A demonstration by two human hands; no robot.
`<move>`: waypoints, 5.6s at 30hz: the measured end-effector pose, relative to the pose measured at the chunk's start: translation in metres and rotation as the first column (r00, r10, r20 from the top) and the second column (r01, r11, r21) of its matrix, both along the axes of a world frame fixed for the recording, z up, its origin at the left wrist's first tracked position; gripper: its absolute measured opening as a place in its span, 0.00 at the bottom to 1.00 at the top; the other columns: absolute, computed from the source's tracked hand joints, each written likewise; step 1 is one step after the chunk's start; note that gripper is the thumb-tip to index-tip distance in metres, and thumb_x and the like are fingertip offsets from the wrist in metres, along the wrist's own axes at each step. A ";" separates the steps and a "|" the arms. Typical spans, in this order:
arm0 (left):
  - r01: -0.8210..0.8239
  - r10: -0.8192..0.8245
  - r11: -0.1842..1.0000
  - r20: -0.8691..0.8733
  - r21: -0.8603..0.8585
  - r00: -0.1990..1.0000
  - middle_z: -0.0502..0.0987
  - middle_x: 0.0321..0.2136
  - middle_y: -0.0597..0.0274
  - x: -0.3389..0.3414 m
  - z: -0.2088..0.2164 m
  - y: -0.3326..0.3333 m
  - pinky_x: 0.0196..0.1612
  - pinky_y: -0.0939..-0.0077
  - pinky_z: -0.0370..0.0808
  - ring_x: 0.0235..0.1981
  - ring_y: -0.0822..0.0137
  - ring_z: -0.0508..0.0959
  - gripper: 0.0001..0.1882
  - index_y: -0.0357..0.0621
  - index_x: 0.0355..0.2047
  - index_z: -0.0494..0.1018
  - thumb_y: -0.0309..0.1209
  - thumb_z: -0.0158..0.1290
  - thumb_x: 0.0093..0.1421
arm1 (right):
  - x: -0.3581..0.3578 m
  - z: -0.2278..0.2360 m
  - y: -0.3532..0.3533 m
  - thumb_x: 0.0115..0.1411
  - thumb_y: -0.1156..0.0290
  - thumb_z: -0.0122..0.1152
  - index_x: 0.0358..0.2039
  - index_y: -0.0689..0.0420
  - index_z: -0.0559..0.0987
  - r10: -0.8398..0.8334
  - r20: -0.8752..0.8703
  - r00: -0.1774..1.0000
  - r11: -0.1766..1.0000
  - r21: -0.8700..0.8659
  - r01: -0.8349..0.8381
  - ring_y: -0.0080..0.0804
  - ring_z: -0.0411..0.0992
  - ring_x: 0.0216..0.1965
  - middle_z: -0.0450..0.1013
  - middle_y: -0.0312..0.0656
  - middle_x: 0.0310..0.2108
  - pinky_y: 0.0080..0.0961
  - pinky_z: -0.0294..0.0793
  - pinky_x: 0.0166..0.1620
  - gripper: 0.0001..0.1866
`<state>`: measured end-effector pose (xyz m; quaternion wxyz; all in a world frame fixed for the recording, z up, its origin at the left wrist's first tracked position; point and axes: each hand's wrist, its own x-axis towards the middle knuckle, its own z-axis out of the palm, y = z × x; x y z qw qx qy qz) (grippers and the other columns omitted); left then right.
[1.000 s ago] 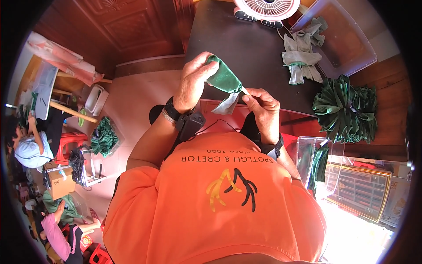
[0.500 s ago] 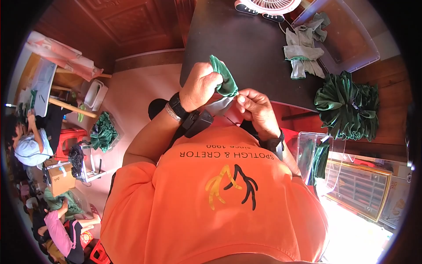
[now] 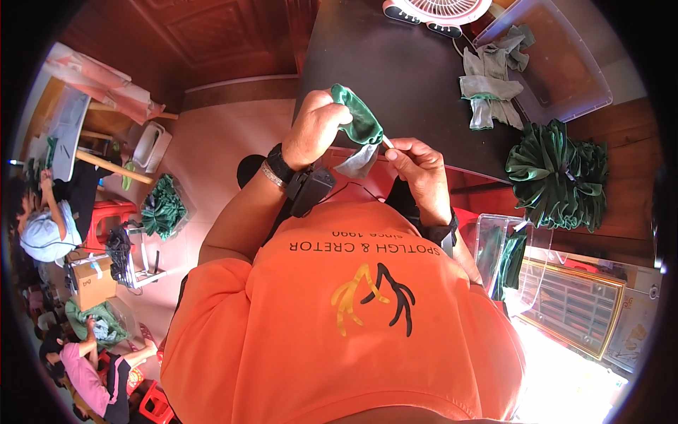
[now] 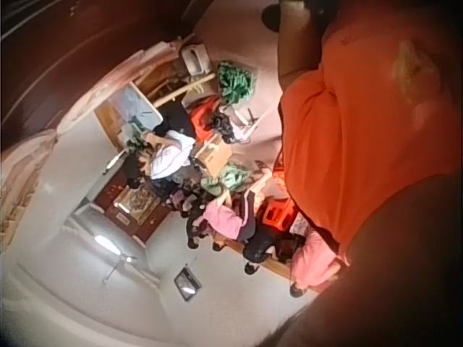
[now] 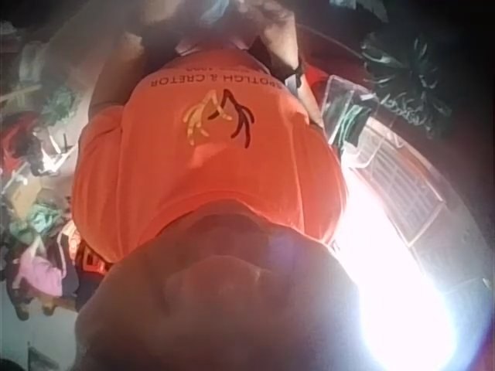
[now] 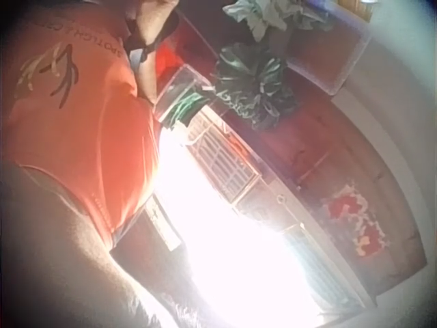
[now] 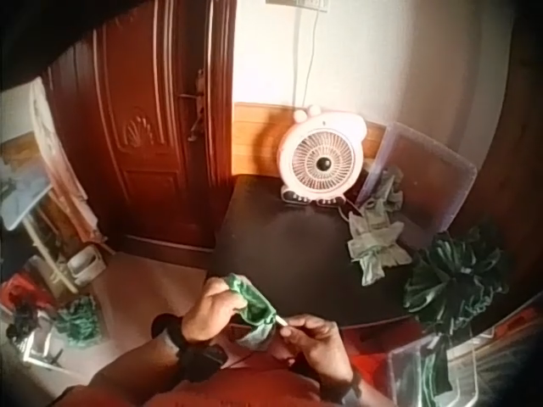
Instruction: Tucking fabric into small covers using a wooden stick to finalize a pouch-like product.
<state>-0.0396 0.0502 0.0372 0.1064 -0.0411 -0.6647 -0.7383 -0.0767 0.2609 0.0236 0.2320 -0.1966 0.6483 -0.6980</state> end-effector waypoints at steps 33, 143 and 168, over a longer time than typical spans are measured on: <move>0.024 -0.021 0.999 0.097 -0.022 0.995 0.76 0.34 0.59 -0.016 0.013 0.003 0.33 0.81 0.65 0.31 0.73 0.73 0.24 0.36 0.42 0.72 0.45 0.39 0.61 | -0.018 0.004 0.017 0.55 0.72 0.60 0.34 0.60 0.79 -0.017 -0.403 0.915 0.993 0.099 0.062 0.24 0.74 0.30 0.76 0.39 0.28 0.21 0.72 0.35 0.07; -0.008 0.007 0.989 0.005 0.147 1.000 0.72 0.25 0.68 0.023 -0.062 -0.009 0.36 0.78 0.66 0.29 0.76 0.69 0.12 0.36 0.31 0.72 0.35 0.51 0.56 | -0.003 -0.022 -0.031 0.61 0.69 0.53 0.41 0.60 0.75 0.181 -0.025 0.983 0.979 0.104 -0.178 0.09 0.50 0.17 0.62 0.26 0.18 0.09 0.45 0.19 0.11; -0.366 0.123 0.879 -0.594 -0.307 0.795 0.75 0.23 0.52 0.037 -0.077 -0.004 0.30 0.68 0.70 0.28 0.55 0.75 0.08 0.38 0.27 0.75 0.29 0.52 0.48 | 0.004 -0.030 -0.029 0.60 0.70 0.55 0.40 0.59 0.76 0.231 -0.080 0.970 0.972 0.050 -0.228 0.09 0.52 0.16 0.63 0.27 0.18 0.08 0.47 0.19 0.09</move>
